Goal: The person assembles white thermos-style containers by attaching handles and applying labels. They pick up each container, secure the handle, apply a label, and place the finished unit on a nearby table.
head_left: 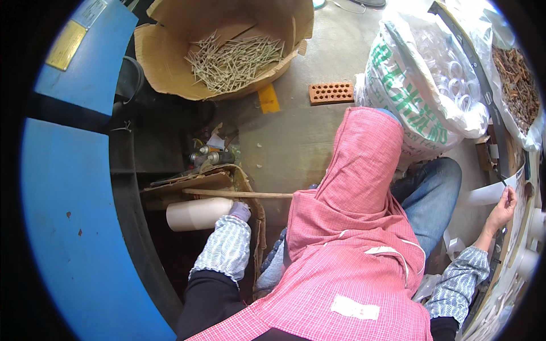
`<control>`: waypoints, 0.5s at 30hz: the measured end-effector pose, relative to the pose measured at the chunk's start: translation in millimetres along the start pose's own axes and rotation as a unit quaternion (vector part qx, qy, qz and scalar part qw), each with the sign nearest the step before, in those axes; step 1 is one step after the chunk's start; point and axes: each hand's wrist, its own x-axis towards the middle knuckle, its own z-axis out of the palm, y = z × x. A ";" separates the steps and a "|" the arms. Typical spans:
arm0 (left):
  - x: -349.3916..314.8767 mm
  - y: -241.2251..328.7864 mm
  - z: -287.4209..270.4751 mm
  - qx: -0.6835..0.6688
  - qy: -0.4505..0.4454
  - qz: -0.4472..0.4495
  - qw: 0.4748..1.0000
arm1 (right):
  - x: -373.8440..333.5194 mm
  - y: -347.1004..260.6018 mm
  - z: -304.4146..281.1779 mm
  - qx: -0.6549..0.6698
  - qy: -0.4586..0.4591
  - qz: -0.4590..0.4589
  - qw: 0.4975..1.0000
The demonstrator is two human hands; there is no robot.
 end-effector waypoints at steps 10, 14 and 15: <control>-115.0 -86.2 -21.5 -0.123 0.339 -0.300 0.883 | -13.6 -49.4 72.3 0.145 -0.062 0.068 0.985; -196.6 -95.4 -79.5 -0.114 0.533 -0.366 0.754 | -22.7 -78.3 82.3 0.225 -0.081 0.086 0.967; -221.4 -91.3 -117.0 -0.079 0.598 -0.369 0.707 | -24.1 -86.2 84.0 0.249 -0.081 0.089 0.961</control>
